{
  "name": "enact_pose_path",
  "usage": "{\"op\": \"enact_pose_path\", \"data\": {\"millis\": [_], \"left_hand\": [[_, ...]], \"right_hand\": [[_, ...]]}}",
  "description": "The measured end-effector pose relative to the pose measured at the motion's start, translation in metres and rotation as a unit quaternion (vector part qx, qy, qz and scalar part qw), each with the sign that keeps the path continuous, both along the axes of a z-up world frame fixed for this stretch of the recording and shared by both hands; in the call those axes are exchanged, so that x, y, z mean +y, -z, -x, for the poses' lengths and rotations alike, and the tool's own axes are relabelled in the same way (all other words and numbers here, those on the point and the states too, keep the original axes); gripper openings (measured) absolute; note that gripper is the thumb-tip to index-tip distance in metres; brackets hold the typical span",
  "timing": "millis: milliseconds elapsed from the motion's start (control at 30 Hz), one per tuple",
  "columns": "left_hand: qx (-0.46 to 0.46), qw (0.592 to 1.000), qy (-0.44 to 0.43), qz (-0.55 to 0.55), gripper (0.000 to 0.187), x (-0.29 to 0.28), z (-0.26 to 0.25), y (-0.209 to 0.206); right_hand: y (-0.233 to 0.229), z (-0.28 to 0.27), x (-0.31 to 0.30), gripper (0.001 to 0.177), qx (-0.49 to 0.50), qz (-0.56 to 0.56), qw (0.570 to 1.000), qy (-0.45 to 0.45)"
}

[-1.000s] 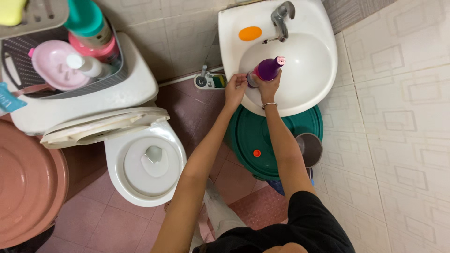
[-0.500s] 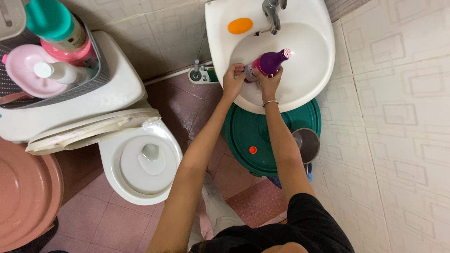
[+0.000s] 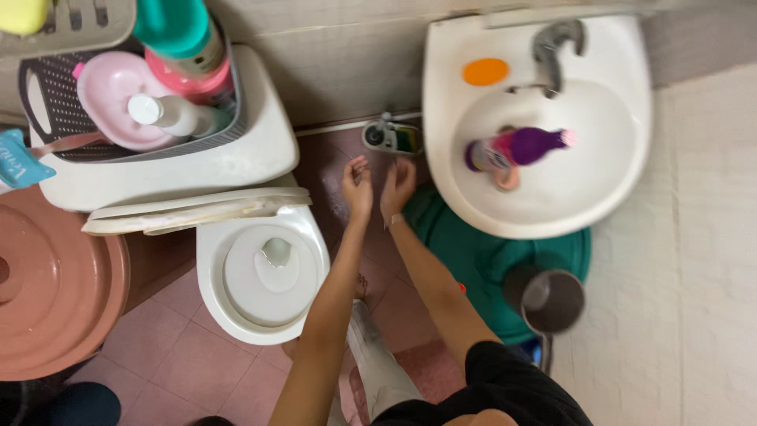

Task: The person cleans a toilet by applying purple cleaning liquid to the seat and inside the bowl, scrubbing with a sponge and a toilet brush, and rinsing with water from a metal pot. The person scrubs the seat, lid, and bowl, then flushes the toilet.

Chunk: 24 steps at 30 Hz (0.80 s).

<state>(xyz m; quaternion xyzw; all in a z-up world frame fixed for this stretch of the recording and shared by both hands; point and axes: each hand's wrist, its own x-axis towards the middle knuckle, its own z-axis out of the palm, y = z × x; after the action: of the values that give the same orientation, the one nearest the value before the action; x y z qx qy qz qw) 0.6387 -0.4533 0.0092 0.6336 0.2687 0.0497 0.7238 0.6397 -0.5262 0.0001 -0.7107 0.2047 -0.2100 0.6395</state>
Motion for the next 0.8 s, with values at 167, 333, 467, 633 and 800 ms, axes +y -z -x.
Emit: {"op": "enact_pose_path", "data": {"millis": [167,333,467,633,800], "left_hand": [[0.091,0.987,0.057,-0.123,0.027,0.032,-0.046,0.118],[0.074,0.985,0.090,-0.123,0.026,0.045,-0.078,0.202],[0.091,0.986,0.082,-0.109,0.027,0.045,-0.082,0.229],[0.142,0.979,0.116,-0.084,0.029,0.043,-0.092,0.226],[0.097,0.989,0.106,-0.036,0.030,0.038,-0.084,0.208]], "right_hand": [[0.079,-0.101,0.004,0.082,0.236,0.403,0.855,-0.224],[0.170,-0.167,-0.015,0.077,0.252,0.642,0.644,-0.330],[0.240,-0.181,-0.038,0.057,0.155,0.736,0.570,-0.332],[0.280,-0.203,-0.043,0.039,0.214,0.794,0.460,-0.334],[0.271,-0.202,-0.055,0.034,0.230,0.823,0.375,-0.358]]}}
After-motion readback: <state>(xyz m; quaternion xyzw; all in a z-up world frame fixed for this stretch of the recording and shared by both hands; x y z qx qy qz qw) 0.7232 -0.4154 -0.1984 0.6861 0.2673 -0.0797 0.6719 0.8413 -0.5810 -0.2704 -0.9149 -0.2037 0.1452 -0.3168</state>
